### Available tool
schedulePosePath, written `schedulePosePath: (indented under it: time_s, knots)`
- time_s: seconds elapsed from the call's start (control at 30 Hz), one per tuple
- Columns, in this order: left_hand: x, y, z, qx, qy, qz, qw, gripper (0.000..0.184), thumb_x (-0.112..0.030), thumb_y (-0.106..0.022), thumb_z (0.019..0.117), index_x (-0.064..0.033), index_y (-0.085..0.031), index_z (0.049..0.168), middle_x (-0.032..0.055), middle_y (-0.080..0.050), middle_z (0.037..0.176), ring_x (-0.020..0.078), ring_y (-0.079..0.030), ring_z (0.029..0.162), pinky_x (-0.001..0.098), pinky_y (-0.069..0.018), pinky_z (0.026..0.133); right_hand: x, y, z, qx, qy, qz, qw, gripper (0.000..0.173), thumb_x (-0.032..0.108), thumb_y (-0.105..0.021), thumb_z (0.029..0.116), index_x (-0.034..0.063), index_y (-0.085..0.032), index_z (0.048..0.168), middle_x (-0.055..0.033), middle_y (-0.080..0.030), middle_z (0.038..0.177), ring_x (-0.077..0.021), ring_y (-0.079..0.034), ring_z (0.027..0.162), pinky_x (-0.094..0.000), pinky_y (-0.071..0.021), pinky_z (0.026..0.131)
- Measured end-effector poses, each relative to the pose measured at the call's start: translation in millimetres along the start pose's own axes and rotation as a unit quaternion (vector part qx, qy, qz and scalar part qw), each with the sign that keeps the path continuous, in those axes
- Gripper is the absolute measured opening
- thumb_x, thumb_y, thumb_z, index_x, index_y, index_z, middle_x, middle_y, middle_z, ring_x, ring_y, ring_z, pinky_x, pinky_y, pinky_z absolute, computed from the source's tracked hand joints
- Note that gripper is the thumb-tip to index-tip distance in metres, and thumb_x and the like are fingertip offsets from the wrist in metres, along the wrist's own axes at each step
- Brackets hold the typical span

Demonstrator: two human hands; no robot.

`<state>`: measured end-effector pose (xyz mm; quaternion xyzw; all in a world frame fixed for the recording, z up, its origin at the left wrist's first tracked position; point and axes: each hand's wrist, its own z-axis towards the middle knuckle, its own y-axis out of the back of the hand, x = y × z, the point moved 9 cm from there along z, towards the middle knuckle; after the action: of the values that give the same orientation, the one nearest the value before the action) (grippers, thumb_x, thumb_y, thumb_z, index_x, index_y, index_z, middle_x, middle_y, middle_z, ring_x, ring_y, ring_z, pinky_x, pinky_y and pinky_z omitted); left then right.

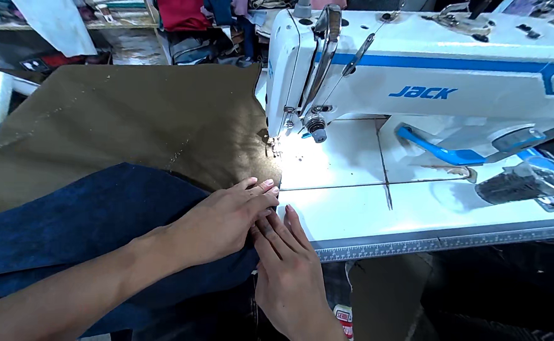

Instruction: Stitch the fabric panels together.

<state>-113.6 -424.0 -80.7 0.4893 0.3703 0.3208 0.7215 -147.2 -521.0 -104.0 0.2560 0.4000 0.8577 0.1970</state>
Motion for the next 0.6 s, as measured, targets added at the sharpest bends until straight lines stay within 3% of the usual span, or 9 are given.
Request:
schedulePosePath:
  time_s: [0.33, 0.6]
  knots:
    - [-4.0, -2.4, 3.7, -0.045, 0.022, 0.012, 0.999, 0.036, -0.009, -0.042, 0.1043, -0.0089, -0.067, 0.130, -0.0013, -0.065, 0.141, 0.0127, -0.049, 0.143, 0.0369, -0.0361, 0.124, -10.2, 3.5, 3.7, 0.008, -0.008, 0.001, 1.000, 0.034, 0.012, -0.050, 0.0960, 0.0143, -0.078, 0.114, 0.0002, -0.072, 0.129, -0.0178, -0.059, 0.134, -0.0542, -0.0316, 0.125]
    - [1.5, -2.5, 8.9, -0.052, 0.030, 0.023, 0.998, 0.036, -0.007, -0.043, 0.1024, -0.0103, -0.068, 0.128, -0.0024, -0.066, 0.139, 0.0123, -0.051, 0.141, 0.0373, -0.0379, 0.123, -18.4, 2.6, 12.2, 0.054, -0.014, 0.011, 0.998, 0.033, 0.015, -0.049, 0.0981, 0.0166, -0.078, 0.114, 0.0023, -0.071, 0.131, -0.0127, -0.056, 0.137, -0.0517, -0.0285, 0.127]
